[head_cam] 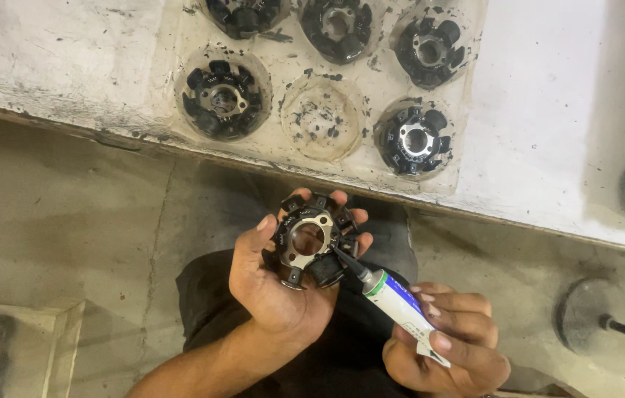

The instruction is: The person picks black circular clutch-like assemblies from a plastic tray on a workbench, squeezes paste from a small tube onto each part while holding it, and places the treated part back into the tray. They first wipe the tube with a gray cloth, then repeat the pick-apply-place cycle for parts one at a time.

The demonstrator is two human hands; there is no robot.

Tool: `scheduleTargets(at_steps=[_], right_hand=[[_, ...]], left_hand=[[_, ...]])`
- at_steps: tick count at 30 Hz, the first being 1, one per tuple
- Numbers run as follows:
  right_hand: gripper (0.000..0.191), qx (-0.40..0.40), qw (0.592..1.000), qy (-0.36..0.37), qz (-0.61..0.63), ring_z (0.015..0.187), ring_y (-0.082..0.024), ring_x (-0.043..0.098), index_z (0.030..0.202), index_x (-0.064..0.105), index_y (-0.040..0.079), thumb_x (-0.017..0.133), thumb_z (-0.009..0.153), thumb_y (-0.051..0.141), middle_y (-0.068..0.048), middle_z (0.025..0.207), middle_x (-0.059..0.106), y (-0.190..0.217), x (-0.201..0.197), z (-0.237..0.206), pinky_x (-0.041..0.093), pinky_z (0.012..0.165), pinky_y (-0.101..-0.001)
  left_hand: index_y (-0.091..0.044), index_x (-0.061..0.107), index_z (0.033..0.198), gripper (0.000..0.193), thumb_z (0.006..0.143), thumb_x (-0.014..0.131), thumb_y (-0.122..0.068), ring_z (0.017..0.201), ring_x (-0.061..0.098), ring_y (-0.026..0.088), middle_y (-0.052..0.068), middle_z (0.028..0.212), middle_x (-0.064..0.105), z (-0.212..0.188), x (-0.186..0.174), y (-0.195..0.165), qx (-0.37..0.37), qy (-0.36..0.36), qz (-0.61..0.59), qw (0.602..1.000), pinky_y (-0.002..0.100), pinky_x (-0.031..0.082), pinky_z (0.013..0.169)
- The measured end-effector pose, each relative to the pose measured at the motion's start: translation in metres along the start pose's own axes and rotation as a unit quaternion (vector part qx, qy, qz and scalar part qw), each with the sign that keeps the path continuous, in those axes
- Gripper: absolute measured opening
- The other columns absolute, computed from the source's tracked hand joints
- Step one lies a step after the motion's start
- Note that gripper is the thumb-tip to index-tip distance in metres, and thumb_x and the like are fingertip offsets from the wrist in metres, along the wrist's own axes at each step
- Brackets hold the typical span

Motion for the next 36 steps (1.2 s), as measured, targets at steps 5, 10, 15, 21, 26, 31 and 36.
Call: scheduleTargets(at_steps=[5, 10, 15, 21, 26, 31, 36], right_hand=[[0.043, 0.002, 1.000, 0.009, 0.009, 0.077, -0.021, 0.064, 0.113, 0.044, 0.009, 0.071, 0.082, -0.001, -0.008, 0.093, 0.053, -0.004, -0.001, -0.001, 0.071, 0.069, -0.0414], [0.041, 0.035, 0.999, 0.030, 0.023, 0.080, -0.023, 0.063, 0.113, 0.045, 0.011, 0.073, 0.084, 0.001, -0.008, 0.093, 0.054, -0.002, -0.002, 0.001, 0.070, 0.072, -0.0417], [0.035, 0.075, 0.997, -0.009, 0.021, 0.077, -0.021, 0.065, 0.112, 0.049, 0.010, 0.073, 0.086, 0.004, -0.009, 0.091, 0.058, -0.001, 0.001, 0.005, 0.069, 0.070, -0.0394], [0.031, 0.135, 0.972, -0.133, 0.139, 0.086, -0.017, 0.067, 0.120, 0.053, 0.008, 0.077, 0.100, 0.011, -0.009, 0.093, 0.063, -0.013, -0.009, 0.009, 0.063, 0.079, -0.0325], [0.025, 0.197, 0.938, -0.144, 0.244, 0.093, -0.017, 0.061, 0.122, 0.056, 0.006, 0.076, 0.107, 0.009, -0.010, 0.102, 0.065, -0.033, -0.038, 0.017, 0.053, 0.089, -0.0293], [0.017, 0.269, 0.871, -0.161, 0.378, 0.112, -0.022, 0.062, 0.124, 0.058, 0.004, 0.068, 0.111, 0.004, -0.012, 0.116, 0.066, -0.054, -0.060, 0.025, 0.049, 0.108, -0.0374], [0.020, 0.303, 0.845, -0.196, 0.396, 0.119, -0.027, 0.064, 0.131, 0.058, 0.004, 0.063, 0.111, 0.006, -0.014, 0.123, 0.068, -0.062, -0.067, 0.027, 0.050, 0.110, -0.0424]], left_hand=[[-0.006, 0.061, 0.121, 0.045, 0.091, 0.059, -0.040, 0.117, 0.063, 0.044, 0.024, 0.126, 0.064, 0.004, -0.001, 0.001, -0.003, -0.010, 0.002, 1.000, 0.058, 0.053, 0.096], [-0.007, 0.062, 0.119, 0.045, 0.090, 0.059, -0.041, 0.115, 0.064, 0.043, 0.022, 0.125, 0.066, 0.005, -0.001, 0.002, -0.019, -0.034, -0.008, 0.999, 0.057, 0.054, 0.095], [-0.006, 0.063, 0.121, 0.046, 0.093, 0.058, -0.043, 0.115, 0.064, 0.043, 0.023, 0.125, 0.065, 0.008, 0.008, 0.000, -0.019, -0.010, -0.010, 1.000, 0.056, 0.054, 0.095], [-0.003, 0.060, 0.124, 0.048, 0.102, 0.048, -0.043, 0.110, 0.068, 0.045, 0.024, 0.122, 0.065, 0.031, 0.020, -0.016, 0.048, 0.093, 0.120, 0.987, 0.057, 0.058, 0.091], [-0.001, 0.059, 0.123, 0.032, 0.111, 0.049, -0.029, 0.093, 0.069, 0.028, 0.016, 0.105, 0.067, 0.124, 0.047, -0.047, 0.153, 0.172, 0.343, 0.911, 0.039, 0.059, 0.081], [-0.005, 0.070, 0.109, 0.017, 0.103, 0.062, -0.018, 0.072, 0.064, 0.021, 0.009, 0.092, 0.069, 0.166, 0.070, -0.059, 0.232, 0.175, 0.760, 0.582, 0.035, 0.050, 0.065], [-0.012, 0.077, 0.102, 0.024, 0.081, 0.065, -0.010, 0.092, 0.066, 0.035, 0.011, 0.097, 0.070, 0.137, 0.080, -0.042, 0.352, 0.225, 0.888, 0.193, 0.047, 0.055, 0.078]])
Point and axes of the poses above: each hand's wrist, its own z-axis towards the middle knuckle, its own x-axis out of the palm, y = z × x, the point moved 4 cm from there along z, towards the middle knuckle
